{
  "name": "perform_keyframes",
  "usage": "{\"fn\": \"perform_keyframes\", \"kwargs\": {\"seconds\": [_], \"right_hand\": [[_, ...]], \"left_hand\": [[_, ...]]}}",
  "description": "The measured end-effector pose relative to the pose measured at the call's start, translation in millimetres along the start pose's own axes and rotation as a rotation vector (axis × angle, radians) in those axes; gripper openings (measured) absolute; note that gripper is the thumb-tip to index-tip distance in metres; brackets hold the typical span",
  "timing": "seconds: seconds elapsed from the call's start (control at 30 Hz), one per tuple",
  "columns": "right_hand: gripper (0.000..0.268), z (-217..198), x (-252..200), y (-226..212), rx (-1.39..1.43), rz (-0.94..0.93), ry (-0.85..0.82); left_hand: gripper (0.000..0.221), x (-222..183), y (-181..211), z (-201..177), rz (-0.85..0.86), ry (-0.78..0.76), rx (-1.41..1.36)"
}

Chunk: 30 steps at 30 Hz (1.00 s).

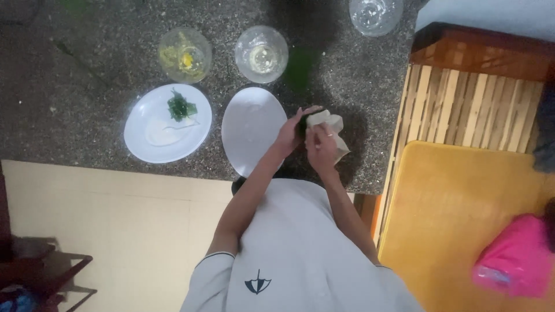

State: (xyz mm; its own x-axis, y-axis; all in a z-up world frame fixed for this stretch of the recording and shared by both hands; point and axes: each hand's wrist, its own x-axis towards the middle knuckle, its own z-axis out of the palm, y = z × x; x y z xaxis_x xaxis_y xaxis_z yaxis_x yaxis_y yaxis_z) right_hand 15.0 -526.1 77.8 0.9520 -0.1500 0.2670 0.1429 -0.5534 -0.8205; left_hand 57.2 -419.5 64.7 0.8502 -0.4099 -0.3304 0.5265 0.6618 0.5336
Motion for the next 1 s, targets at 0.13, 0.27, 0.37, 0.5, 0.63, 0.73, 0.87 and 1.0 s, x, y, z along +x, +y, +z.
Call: {"fn": "perform_keyframes", "kwargs": {"seconds": [0.13, 0.27, 0.37, 0.5, 0.63, 0.73, 0.87, 1.0], "right_hand": [[0.015, 2.5, 6.7, -5.1, -0.241, -0.198, -0.158], [0.018, -7.4, 13.6, -22.7, -0.415, -0.25, -0.116], [0.026, -2.8, 2.6, 15.2, -0.522, -0.189, -0.093], [0.024, 1.4, -0.3, 35.7, -0.588, -0.195, -0.028], [0.021, 6.5, -10.3, 44.7, -0.539, -0.173, -0.075], [0.022, 4.1, -14.9, 16.1, -0.374, -0.225, -0.11], [0.03, 2.7, -8.1, 12.7, -0.342, -0.285, -0.022], [0.028, 1.6, 4.3, 14.7, -0.411, -0.319, 0.022]], "left_hand": [[0.052, 3.5, -1.7, 15.2, -0.13, 0.115, -0.121], [0.053, 0.2, -1.3, 25.0, -0.081, 0.135, -0.085], [0.055, -0.1, -3.7, 10.8, -0.066, 0.114, 0.008], [0.057, -6.5, -13.8, -4.5, -0.083, 0.097, -0.065], [0.054, -2.4, -16.4, -4.8, -0.117, 0.109, -0.181], [0.053, 3.3, -15.4, 0.7, -0.141, 0.162, -0.223], [0.056, 2.8, -4.4, 18.2, -0.15, 0.165, -0.25], [0.055, -3.7, -0.7, 16.0, -0.146, 0.182, -0.278]]}}
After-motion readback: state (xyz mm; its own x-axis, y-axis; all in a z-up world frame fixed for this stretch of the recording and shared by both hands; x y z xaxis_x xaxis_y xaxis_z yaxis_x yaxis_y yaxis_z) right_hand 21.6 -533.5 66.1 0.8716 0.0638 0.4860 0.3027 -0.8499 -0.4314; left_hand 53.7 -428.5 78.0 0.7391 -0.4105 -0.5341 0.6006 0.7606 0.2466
